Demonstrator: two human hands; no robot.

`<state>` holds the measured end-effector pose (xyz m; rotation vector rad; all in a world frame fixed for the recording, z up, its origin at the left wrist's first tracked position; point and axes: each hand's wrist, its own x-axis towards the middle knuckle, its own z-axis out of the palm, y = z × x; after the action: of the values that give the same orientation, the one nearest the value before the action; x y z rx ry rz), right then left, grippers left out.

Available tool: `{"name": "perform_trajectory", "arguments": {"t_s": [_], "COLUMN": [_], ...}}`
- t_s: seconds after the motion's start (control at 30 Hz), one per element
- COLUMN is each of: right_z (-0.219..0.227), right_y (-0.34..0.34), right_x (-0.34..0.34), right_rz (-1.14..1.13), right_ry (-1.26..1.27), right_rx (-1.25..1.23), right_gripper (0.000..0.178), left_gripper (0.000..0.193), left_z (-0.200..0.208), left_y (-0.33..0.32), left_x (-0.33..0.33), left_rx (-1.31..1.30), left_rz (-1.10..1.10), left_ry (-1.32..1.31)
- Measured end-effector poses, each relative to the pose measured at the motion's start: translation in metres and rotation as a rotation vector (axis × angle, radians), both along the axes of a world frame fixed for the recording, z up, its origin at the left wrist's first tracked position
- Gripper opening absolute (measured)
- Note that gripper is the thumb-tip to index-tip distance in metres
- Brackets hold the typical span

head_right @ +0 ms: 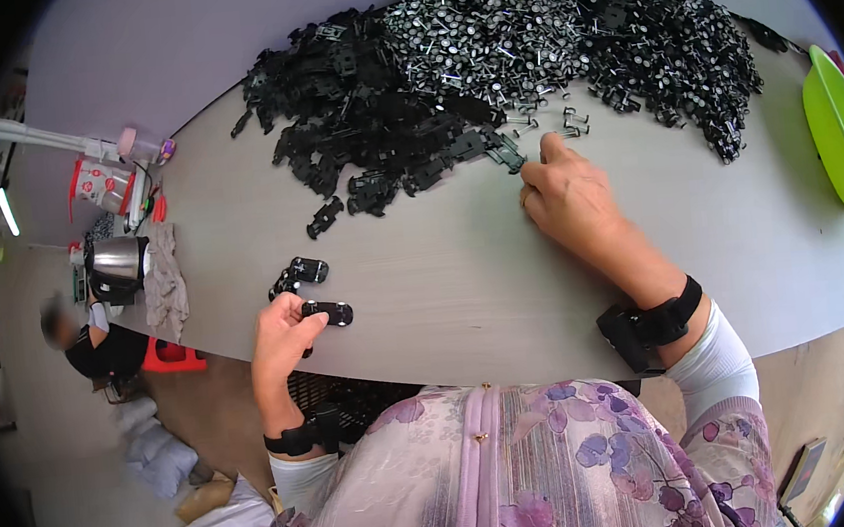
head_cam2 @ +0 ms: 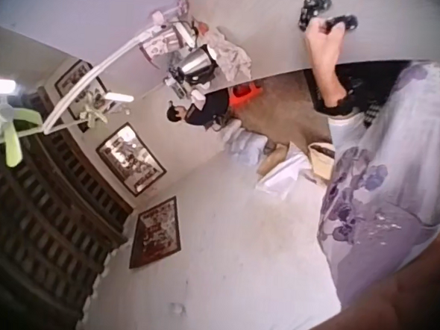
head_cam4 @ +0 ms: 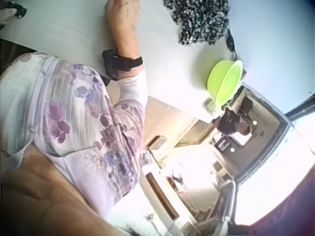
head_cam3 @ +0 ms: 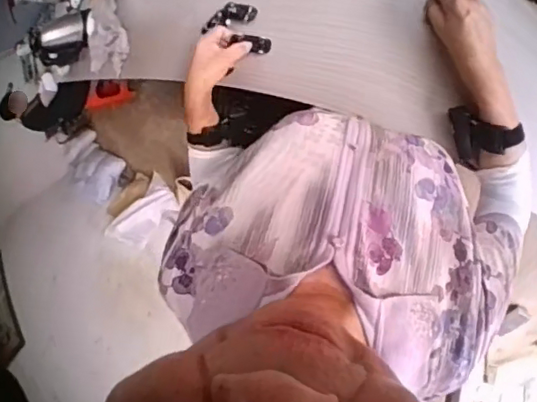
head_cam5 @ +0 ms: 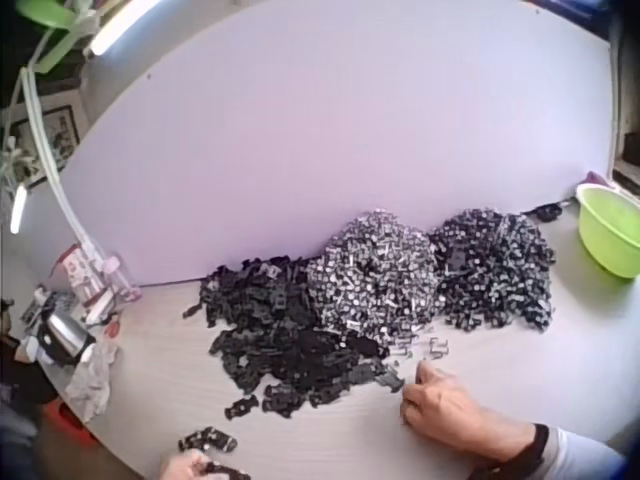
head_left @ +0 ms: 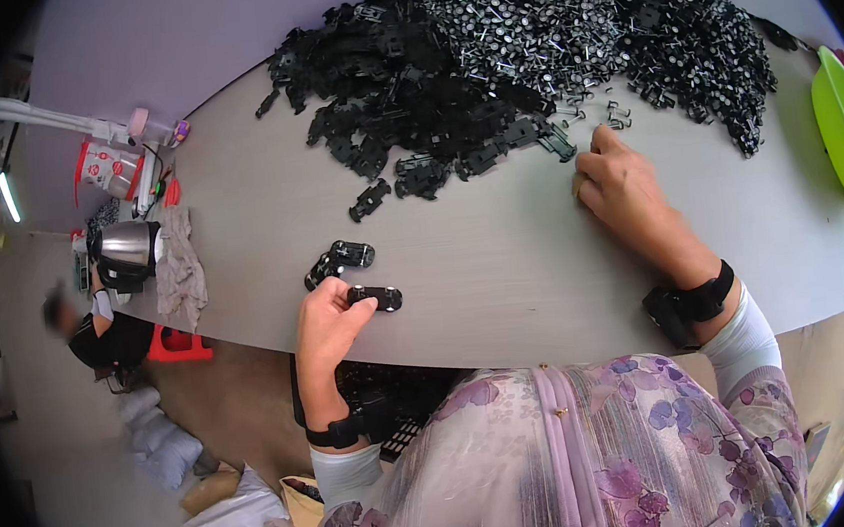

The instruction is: Manually assembling small black plastic components and metal rivets at a workbench.

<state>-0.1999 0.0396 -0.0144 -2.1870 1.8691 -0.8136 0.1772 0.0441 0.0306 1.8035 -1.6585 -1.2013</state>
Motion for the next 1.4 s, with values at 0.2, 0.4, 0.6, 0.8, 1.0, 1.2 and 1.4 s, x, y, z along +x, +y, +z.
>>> {"name": "perform_trajectory", "arguments": {"t_s": [0.2, 0.4, 0.6, 0.8, 1.0, 1.2, 1.4], "right_z": [0.008, 0.014, 0.008, 0.036, 0.033, 0.031, 0.029], "right_y": [0.005, 0.007, 0.008, 0.018, 0.023, 0.024, 0.027], "right_x": [-0.004, -0.003, -0.014, 0.003, 0.001, -0.001, 0.001], "right_rz": [0.059, 0.068, 0.078, 0.263, 0.328, 0.398, 0.379], "right_ry": [0.007, -0.042, -0.047, -0.438, -0.367, -0.273, -0.28], "right_rx": [-0.013, 0.023, 0.014, -0.121, -0.195, -0.188, -0.193], "right_gripper": [0.009, 0.007, 0.01, 0.014, 0.016, 0.019, 0.019], "left_gripper": [0.021, 0.017, 0.011, 0.008, 0.014, 0.017, 0.017], "left_z": [0.006, -0.032, -0.005, -0.014, -0.019, -0.038, -0.04], "left_y": [-0.037, -0.097, -0.071, -0.051, -0.046, -0.048, -0.049], "left_x": [-0.019, -0.04, -0.077, -0.147, -0.191, -0.189, -0.184], "left_rx": [-0.581, -0.832, -0.335, 0.251, 0.474, 0.494, 0.613], "left_rz": [-0.02, -0.193, -0.045, -0.075, -0.224, -0.334, -0.363], "left_ry": [-0.427, -0.561, 0.033, 1.015, 0.977, 0.964, 1.117]}}
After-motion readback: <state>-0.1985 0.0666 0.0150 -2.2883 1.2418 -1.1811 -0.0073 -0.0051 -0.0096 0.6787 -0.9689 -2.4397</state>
